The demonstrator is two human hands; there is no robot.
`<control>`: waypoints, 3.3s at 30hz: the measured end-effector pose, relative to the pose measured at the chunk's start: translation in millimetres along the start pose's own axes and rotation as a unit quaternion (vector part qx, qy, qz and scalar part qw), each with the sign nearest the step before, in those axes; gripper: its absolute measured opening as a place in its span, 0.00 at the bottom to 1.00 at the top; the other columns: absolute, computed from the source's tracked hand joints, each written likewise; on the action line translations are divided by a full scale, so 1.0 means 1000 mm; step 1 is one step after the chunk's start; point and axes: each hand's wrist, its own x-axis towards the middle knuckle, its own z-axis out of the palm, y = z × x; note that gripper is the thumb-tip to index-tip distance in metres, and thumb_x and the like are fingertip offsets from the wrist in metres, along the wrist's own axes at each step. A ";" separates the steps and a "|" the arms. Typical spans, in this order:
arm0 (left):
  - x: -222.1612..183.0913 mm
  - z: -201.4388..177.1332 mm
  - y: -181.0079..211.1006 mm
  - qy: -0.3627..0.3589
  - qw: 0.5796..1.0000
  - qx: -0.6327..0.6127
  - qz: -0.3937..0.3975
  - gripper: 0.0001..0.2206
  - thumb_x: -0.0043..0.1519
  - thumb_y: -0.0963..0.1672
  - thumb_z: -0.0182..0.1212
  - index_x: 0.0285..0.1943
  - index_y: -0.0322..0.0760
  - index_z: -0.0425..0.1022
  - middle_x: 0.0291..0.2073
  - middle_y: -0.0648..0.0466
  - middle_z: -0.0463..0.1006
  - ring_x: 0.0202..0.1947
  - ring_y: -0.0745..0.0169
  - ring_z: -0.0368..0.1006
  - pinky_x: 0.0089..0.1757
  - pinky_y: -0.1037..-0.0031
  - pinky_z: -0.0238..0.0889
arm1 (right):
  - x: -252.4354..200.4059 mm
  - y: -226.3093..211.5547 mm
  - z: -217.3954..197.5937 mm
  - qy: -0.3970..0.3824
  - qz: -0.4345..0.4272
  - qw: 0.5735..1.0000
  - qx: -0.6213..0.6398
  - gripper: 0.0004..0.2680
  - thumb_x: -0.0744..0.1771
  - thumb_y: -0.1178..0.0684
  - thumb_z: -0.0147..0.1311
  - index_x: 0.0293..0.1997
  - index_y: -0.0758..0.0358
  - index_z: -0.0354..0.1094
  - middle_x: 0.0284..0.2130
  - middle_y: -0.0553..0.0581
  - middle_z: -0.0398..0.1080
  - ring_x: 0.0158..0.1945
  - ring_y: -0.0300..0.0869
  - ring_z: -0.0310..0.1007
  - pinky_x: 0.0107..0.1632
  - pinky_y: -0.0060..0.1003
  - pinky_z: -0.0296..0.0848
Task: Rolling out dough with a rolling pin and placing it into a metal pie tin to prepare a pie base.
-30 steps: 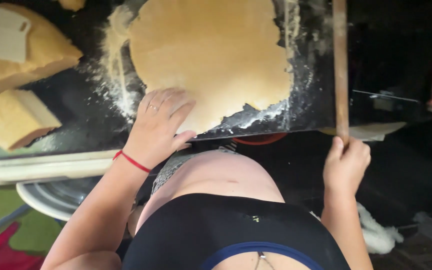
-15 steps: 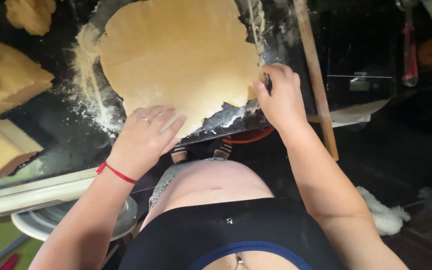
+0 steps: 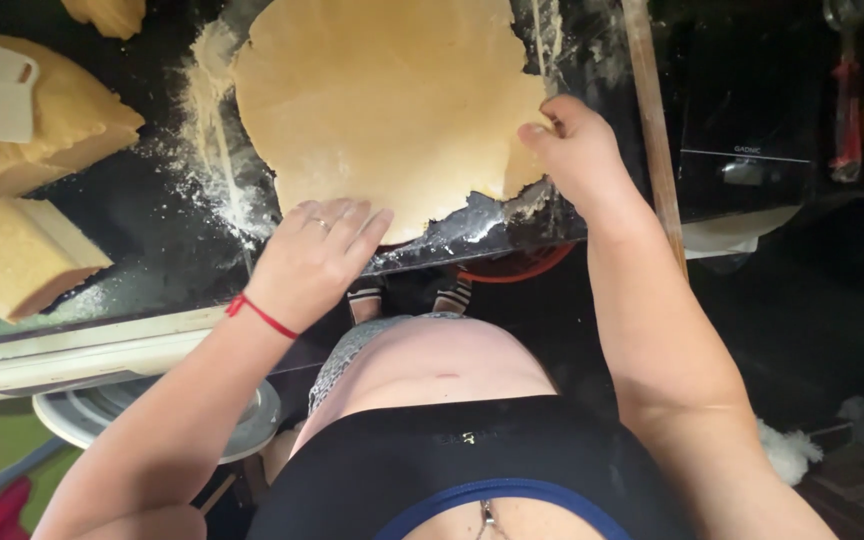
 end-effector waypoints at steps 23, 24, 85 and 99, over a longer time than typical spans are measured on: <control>-0.026 -0.022 -0.001 -0.049 0.994 -0.079 -0.056 0.12 0.75 0.49 0.55 0.59 0.44 0.80 0.51 0.54 0.83 0.54 0.55 0.81 0.54 0.64 0.73 | -0.098 0.031 0.036 0.064 0.115 0.950 0.284 0.07 0.70 0.53 0.64 0.46 0.66 0.74 0.27 0.60 0.76 0.25 0.42 0.83 0.17 0.22 0.64; -0.025 -0.023 0.002 -0.048 0.994 -0.079 -0.055 0.12 0.75 0.49 0.55 0.59 0.44 0.80 0.51 0.54 0.83 0.54 0.55 0.81 0.54 0.64 0.73 | -0.098 0.030 0.033 0.065 0.115 0.950 0.284 0.07 0.70 0.53 0.64 0.46 0.66 0.74 0.27 0.60 0.76 0.25 0.42 0.83 0.17 0.22 0.64; 0.011 -0.032 -0.089 -0.063 0.916 0.153 -0.367 0.24 0.79 0.52 0.56 0.73 0.29 0.77 0.65 0.31 0.75 0.64 0.22 0.67 0.62 0.24 0.45 | 0.031 -0.010 -0.029 0.076 -0.435 0.853 -0.278 0.45 0.83 0.21 0.08 0.80 0.82 0.68 0.72 0.84 0.72 0.80 0.81 0.56 0.73 0.78 0.25; 0.022 -0.055 -0.038 -0.139 0.894 0.065 -0.422 0.31 0.81 0.49 0.37 0.83 0.17 0.68 0.78 0.25 0.67 0.78 0.13 0.48 0.65 0.16 0.28 | -0.035 0.000 -0.025 0.101 -0.336 0.889 -0.296 0.23 0.77 0.43 0.33 0.75 0.71 0.67 0.70 0.73 0.69 0.74 0.73 0.61 0.75 0.77 0.46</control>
